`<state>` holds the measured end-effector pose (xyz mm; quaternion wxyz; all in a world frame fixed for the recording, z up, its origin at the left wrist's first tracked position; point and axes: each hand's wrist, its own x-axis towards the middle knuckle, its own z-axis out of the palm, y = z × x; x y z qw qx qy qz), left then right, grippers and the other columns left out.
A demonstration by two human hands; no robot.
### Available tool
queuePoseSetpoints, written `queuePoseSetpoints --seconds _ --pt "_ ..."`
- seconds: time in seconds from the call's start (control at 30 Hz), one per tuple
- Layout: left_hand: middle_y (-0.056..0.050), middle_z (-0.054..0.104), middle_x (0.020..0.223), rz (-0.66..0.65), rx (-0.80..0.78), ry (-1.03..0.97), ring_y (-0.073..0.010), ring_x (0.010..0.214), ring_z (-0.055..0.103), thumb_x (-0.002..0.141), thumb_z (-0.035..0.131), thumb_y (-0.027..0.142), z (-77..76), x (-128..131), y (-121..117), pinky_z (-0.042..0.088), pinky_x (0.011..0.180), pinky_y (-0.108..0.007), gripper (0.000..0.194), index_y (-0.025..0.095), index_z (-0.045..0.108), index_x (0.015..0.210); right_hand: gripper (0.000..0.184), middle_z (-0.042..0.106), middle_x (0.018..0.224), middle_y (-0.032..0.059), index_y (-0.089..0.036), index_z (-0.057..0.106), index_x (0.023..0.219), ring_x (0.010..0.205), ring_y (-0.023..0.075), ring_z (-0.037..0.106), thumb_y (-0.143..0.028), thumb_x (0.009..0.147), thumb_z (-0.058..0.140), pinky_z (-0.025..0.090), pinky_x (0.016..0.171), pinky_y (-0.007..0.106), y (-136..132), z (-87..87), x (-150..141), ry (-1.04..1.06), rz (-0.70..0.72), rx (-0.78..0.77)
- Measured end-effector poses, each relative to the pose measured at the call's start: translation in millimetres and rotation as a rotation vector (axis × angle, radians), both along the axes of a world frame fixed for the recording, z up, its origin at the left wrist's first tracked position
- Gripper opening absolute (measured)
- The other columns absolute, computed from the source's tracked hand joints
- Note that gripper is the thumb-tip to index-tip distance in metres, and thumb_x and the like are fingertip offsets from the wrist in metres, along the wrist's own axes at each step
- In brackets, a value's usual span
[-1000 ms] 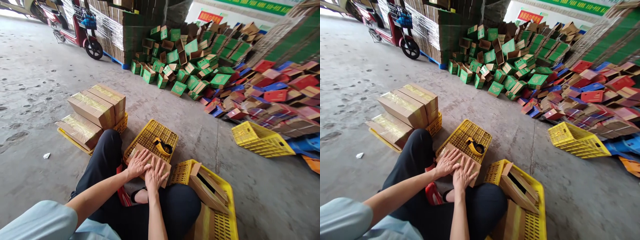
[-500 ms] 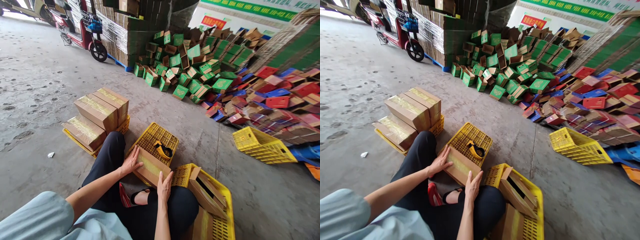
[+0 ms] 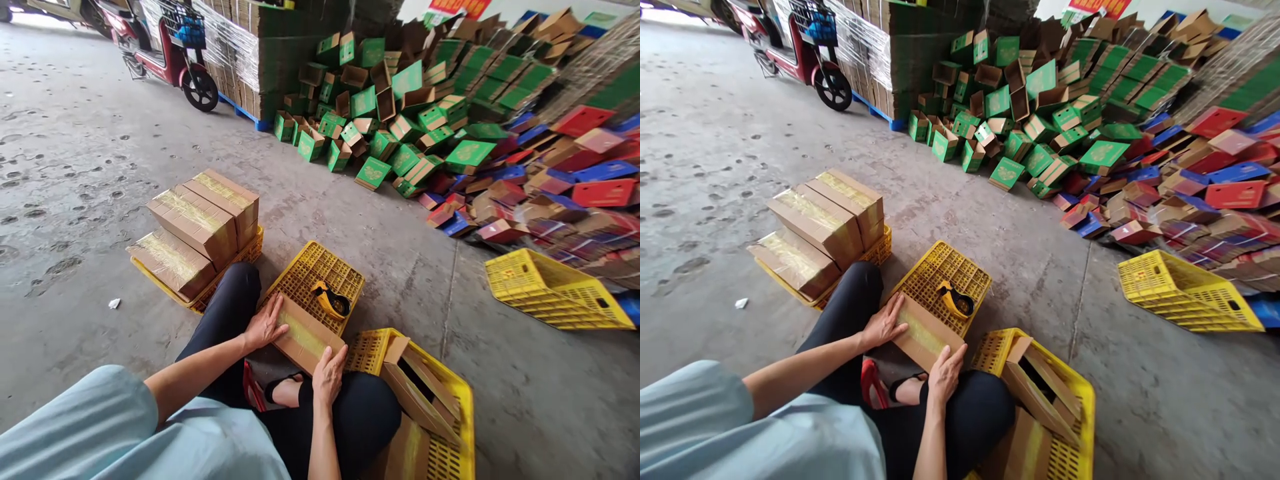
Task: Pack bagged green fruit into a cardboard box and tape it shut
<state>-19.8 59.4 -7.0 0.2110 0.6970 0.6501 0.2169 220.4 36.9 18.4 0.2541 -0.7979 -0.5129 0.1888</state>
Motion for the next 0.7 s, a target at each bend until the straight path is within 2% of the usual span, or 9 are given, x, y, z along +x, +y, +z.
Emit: queuePoseSetpoints --seconds 0.1,0.2,0.27,0.3,0.4,0.5,0.6,0.7 --pt "-0.024 0.017 0.173 -0.012 0.017 0.043 -0.0364 0.154 0.036 0.102 0.044 0.065 6.0 -1.7 0.1 0.048 0.114 -0.044 0.091 0.016 0.007 0.169 0.097 0.042 0.156 0.0365 0.007 0.029 0.16 0.139 0.0409 0.053 -0.069 0.102 0.012 0.047 0.109 0.045 -2.3 1.0 2.4 -0.062 0.042 0.038" --pt "-0.025 0.012 0.173 -0.048 0.075 0.125 -0.0381 0.159 0.02 0.102 0.047 0.06 13.7 4.2 -4.9 0.036 0.123 -0.05 0.088 0.009 0.015 0.167 0.088 0.026 0.166 0.0339 0.007 0.031 0.159 0.154 0.0438 0.031 -0.06 0.106 0.011 0.031 0.121 0.059 -9.5 4.8 -4.3 -0.309 0.139 0.097" --pt "-0.024 0.013 0.173 -0.104 0.104 0.18 -0.0385 0.161 0.011 0.102 0.049 0.056 17.6 15.2 -13.4 0.026 0.127 -0.057 0.084 0.007 0.023 0.165 0.079 0.03 0.167 0.0293 0.002 0.034 0.161 0.156 0.0443 0.026 -0.053 0.108 0.012 0.02 0.122 0.07 -15.9 7.4 -15.1 -0.452 0.248 0.084" --pt "-0.023 0.015 0.173 -0.145 0.113 0.196 -0.0384 0.161 0.01 0.101 0.05 0.054 18.6 22.4 -19.0 0.023 0.127 -0.059 0.082 0.007 0.025 0.165 0.075 0.033 0.166 0.0275 -0.001 0.034 0.161 0.155 0.0441 0.027 -0.05 0.108 0.014 0.019 0.121 0.072 -19.0 8.2 -21.6 -0.494 0.306 0.066" --pt "-0.021 0.019 0.172 -0.253 0.129 0.204 -0.0405 0.161 0.01 0.102 0.051 0.041 18.4 42.9 -37.1 0.023 0.127 -0.061 0.072 0.009 0.031 0.163 0.064 0.034 0.168 0.0207 -0.008 0.038 0.162 0.156 0.044 0.025 -0.04 0.108 0.022 0.024 0.121 0.068 -26.6 8.5 -39.6 -0.544 0.45 0.008" --pt "-0.016 0.024 0.172 -0.339 0.137 0.197 -0.0404 0.161 0.012 0.101 0.049 0.027 17.3 51.7 -46.9 0.026 0.126 -0.06 0.066 0.014 0.033 0.163 0.058 0.032 0.171 0.0116 -0.02 0.04 0.162 0.159 0.0436 0.017 -0.034 0.107 0.027 0.024 0.122 0.069 -28.7 8.1 -48.6 -0.57 0.521 -0.035" --pt "-0.015 0.026 0.172 -0.379 0.12 0.174 -0.0381 0.16 0.016 0.101 0.052 0.031 20.0 47.6 -43.3 0.027 0.127 -0.056 0.067 0.015 0.034 0.163 0.058 0.03 0.172 0.0094 -0.022 0.039 0.162 0.159 0.0446 0.016 -0.038 0.107 0.031 0.023 0.122 0.07 -25.0 10.1 -48.7 -0.589 0.535 -0.054" --pt "-0.012 0.031 0.171 -0.364 0.103 0.137 -0.0328 0.16 0.022 0.102 0.053 0.037 24.8 36.0 -35.0 0.027 0.128 -0.052 0.064 0.02 0.038 0.162 0.059 0.032 0.171 0.0097 -0.022 0.04 0.161 0.157 0.0442 0.021 -0.043 0.108 0.027 0.025 0.121 0.069 -21.3 13.9 -41.4 -0.58 0.542 -0.056"
